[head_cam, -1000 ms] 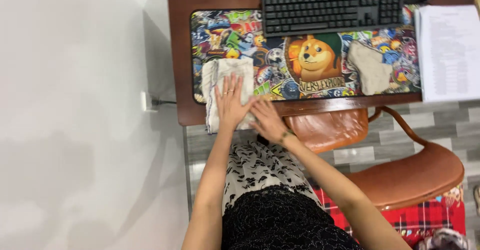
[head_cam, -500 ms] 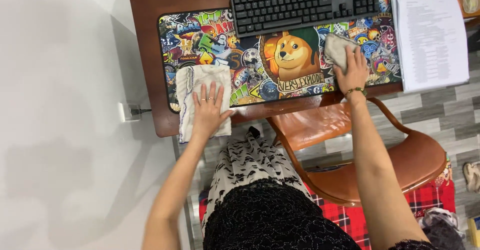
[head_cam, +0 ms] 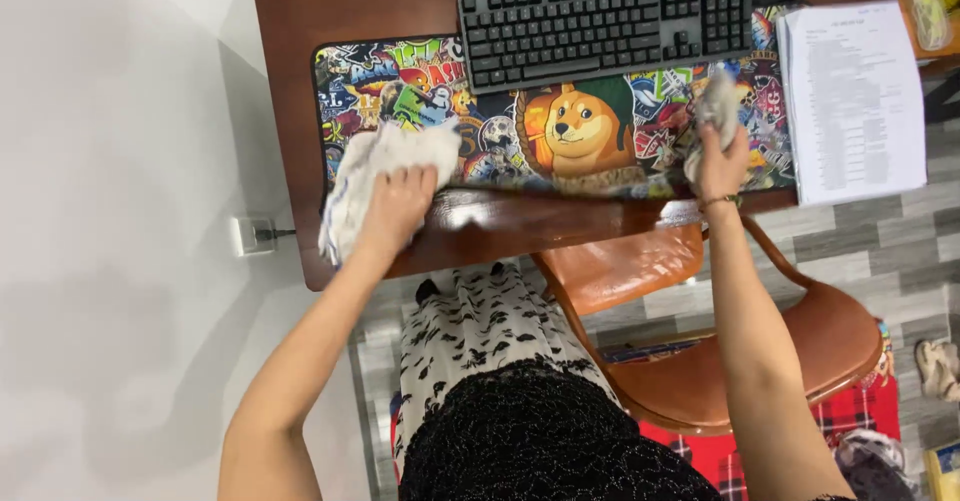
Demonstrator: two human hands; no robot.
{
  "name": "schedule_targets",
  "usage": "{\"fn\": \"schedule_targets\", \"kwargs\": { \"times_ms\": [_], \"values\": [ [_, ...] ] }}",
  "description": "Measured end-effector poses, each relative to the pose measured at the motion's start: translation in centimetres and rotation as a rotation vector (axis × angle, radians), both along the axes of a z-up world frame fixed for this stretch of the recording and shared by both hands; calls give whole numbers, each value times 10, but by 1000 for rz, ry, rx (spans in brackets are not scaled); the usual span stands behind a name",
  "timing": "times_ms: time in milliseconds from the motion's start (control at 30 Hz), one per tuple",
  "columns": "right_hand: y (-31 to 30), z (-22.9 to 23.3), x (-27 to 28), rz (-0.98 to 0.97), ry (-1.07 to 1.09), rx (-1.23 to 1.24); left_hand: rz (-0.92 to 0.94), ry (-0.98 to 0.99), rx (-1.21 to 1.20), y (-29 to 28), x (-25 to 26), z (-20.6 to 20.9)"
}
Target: The person clears a wallet and papers from the desk, then wipes the desk surface and mousepad with a cloth. The person lifts and repositions the mousepad to clean underneath, then returns it and continues wiping the surface.
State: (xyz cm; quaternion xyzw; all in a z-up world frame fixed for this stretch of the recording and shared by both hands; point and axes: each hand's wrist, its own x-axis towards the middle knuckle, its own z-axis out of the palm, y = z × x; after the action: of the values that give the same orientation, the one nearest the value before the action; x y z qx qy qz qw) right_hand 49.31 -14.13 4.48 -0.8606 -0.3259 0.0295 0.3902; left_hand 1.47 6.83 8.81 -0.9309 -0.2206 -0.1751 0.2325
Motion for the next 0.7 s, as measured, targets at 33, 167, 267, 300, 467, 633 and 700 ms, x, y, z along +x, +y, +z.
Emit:
{"fn": "schedule_targets", "kwargs": {
  "times_ms": [33,167,267,300,467,633,700],
  "values": [
    [-7,6,-10,-31,107,161,28,-24,-31,9,1,19],
    [-18,75,-139,66,30,326,-65,-97,53,61,46,91],
    [-15,92,-218,204,-146,317,-100,-114,214,98,78,114],
    [-13,82,-230,186,-231,29,-131,-139,255,111,87,116],
    [15,30,-271,185,-343,-387,-187,-94,262,156,122,93],
    [71,30,-307,248,-143,-527,-213,-198,211,166,142,81],
    [89,33,-353,260,-217,-399,-195,-171,174,165,141,80]
  ]
}}
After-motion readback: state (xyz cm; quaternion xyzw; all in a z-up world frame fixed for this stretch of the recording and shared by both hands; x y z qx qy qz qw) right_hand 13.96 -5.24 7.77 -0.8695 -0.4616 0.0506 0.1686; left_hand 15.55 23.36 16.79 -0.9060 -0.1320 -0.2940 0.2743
